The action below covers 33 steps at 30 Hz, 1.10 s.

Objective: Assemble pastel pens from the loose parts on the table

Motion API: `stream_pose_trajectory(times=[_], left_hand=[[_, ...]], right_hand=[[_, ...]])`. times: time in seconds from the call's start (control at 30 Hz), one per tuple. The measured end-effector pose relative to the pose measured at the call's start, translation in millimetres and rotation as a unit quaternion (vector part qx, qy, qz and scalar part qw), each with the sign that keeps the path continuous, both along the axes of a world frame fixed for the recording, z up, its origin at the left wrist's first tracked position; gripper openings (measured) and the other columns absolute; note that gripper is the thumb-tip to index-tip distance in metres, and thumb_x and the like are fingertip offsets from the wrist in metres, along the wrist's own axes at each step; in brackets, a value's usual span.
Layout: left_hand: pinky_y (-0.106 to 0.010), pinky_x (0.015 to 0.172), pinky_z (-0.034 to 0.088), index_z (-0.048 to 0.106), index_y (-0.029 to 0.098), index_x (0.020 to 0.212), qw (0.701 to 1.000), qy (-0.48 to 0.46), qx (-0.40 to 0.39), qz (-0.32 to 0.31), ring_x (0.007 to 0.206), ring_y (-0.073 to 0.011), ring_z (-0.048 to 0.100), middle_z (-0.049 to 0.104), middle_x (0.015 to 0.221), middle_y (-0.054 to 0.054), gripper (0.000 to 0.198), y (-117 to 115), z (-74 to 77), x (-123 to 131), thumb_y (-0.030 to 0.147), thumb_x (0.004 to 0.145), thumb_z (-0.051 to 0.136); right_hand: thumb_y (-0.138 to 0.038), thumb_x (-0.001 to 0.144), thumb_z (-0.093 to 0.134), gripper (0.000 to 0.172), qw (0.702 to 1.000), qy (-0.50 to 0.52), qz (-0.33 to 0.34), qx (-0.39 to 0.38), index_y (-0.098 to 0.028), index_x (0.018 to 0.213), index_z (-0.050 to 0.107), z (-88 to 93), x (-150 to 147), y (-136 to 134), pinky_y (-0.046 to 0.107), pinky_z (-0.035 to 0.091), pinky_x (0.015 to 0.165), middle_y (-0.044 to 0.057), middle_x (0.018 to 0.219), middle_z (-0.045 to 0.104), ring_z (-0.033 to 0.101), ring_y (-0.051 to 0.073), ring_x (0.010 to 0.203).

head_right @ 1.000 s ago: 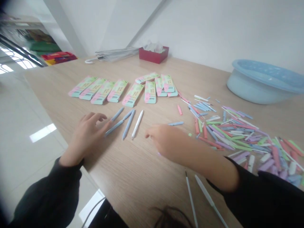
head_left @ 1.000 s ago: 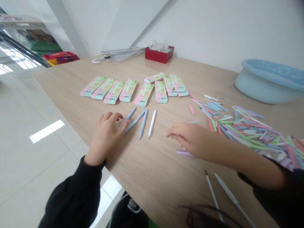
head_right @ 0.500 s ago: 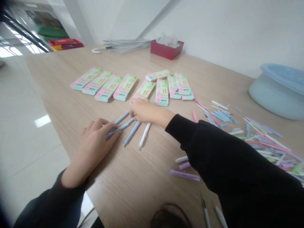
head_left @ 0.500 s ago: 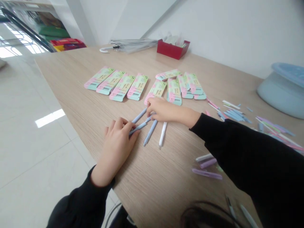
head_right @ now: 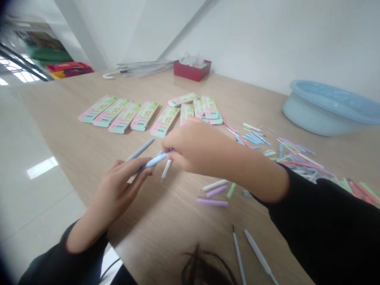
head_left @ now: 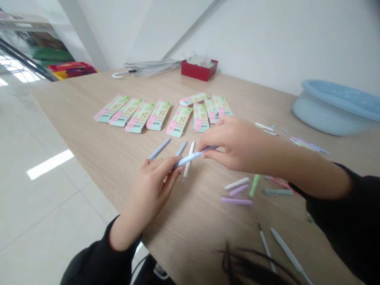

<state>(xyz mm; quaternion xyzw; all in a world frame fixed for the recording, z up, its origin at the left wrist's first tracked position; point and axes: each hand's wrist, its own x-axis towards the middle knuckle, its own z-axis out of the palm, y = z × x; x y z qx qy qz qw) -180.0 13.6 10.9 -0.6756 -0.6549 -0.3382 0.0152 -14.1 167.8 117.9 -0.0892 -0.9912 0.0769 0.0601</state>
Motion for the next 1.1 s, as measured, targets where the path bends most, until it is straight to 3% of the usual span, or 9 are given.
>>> stream_pose_trajectory(times=[0.1,0.23,0.47,0.6,0.7,0.8,0.93,1.0,1.1], left_hand=[[-0.032,0.069,0.045,0.068,0.021,0.105,0.995,-0.061,0.022,-0.075,0.071,-0.0182,0.068,0.076,0.083,-0.001,0.014,-1.5,14.6,28.6,0.022,0.101,0.054],[-0.027,0.072,0.052,0.07,0.022,0.105,0.977,-0.131,0.016,-0.166,0.081,-0.0168,0.072,0.078,0.092,-0.002,0.013,-6.0,27.7,68.7,0.017,0.099,0.059],[-0.031,0.083,0.058,0.071,0.019,0.112,0.95,-0.157,-0.01,-0.27,0.096,-0.0213,0.075,0.08,0.108,-0.01,0.019,-13.3,23.2,129.3,0.015,0.097,0.06],[-0.028,0.074,0.057,0.07,0.02,0.101,0.938,-0.179,-0.069,-0.29,0.087,-0.0202,0.074,0.076,0.087,-0.005,0.015,-13.2,22.5,158.1,0.018,0.1,0.055],[-0.027,0.07,0.054,0.065,0.021,0.083,0.92,-0.213,-0.122,-0.305,0.078,-0.017,0.069,0.07,0.078,-0.001,0.026,-8.2,24.1,175.4,0.022,0.103,0.048],[-0.027,0.073,0.053,0.062,0.021,0.075,0.906,-0.25,-0.147,-0.309,0.075,-0.0158,0.065,0.068,0.076,0.0,0.032,-0.7,23.0,186.7,0.022,0.103,0.047],[-0.027,0.071,0.052,0.072,0.022,0.095,0.891,-0.294,-0.192,-0.288,0.08,-0.017,0.066,0.073,0.087,-0.001,0.006,7.3,19.6,193.9,0.022,0.093,0.066],[-0.027,0.069,0.052,0.072,0.022,0.102,0.877,-0.318,-0.218,-0.286,0.079,-0.0169,0.066,0.074,0.09,-0.001,0.012,9.3,19.2,196.2,0.024,0.092,0.067],[-0.028,0.072,0.053,0.072,0.022,0.088,0.859,-0.339,-0.25,-0.292,0.078,-0.0168,0.066,0.073,0.083,-0.001,0.024,10.5,19.8,199.1,0.028,0.101,0.053]], right_hand=[[-0.019,0.08,0.075,0.009,0.988,0.079,-0.108,-0.07,-0.025,0.075,0.078,15.2,48.1,-25.7,0.032,0.042,0.07,-0.003,0.063,0.069,0.057,0.015,0.062],[-0.027,0.076,0.081,0.009,0.93,0.179,-0.233,-0.22,-0.025,0.068,0.078,16.4,105.9,-56.3,0.027,0.042,0.053,-0.003,0.06,0.069,0.057,0.013,0.053],[-0.029,0.074,0.086,0.013,0.781,0.328,-0.332,-0.416,-0.025,0.066,0.077,-14.5,174.9,-103.9,0.023,0.041,0.04,-0.003,0.053,0.066,0.057,0.012,0.045],[-0.033,0.067,0.092,0.02,0.692,0.372,-0.368,-0.497,-0.021,0.069,0.076,-33.5,199.8,-116.7,0.022,0.048,0.042,-0.003,0.052,0.067,0.06,0.011,0.043],[-0.037,0.063,0.095,0.026,0.647,0.4,-0.363,-0.538,-0.02,0.071,0.077,-48.8,215.9,-117.4,0.023,0.052,0.046,-0.002,0.056,0.071,0.063,0.012,0.046],[-0.037,0.062,0.095,0.027,0.621,0.422,-0.36,-0.554,-0.02,0.072,0.077,-60.5,227.4,-117.6,0.024,0.054,0.047,-0.003,0.055,0.071,0.064,0.012,0.046],[-0.033,0.063,0.095,0.023,0.609,0.449,-0.379,-0.533,-0.021,0.073,0.078,-67.5,234.5,-120.4,0.023,0.055,0.049,-0.003,0.054,0.071,0.065,0.012,0.048],[-0.031,0.064,0.094,0.02,0.609,0.452,-0.388,-0.523,-0.022,0.073,0.078,-69.4,236.3,-121.1,0.023,0.055,0.05,-0.004,0.054,0.071,0.065,0.011,0.048],[-0.031,0.065,0.093,0.019,0.613,0.44,-0.392,-0.527,-0.022,0.071,0.078,-72.9,238.2,-121.1,0.023,0.054,0.049,-0.004,0.054,0.071,0.065,0.012,0.048]])
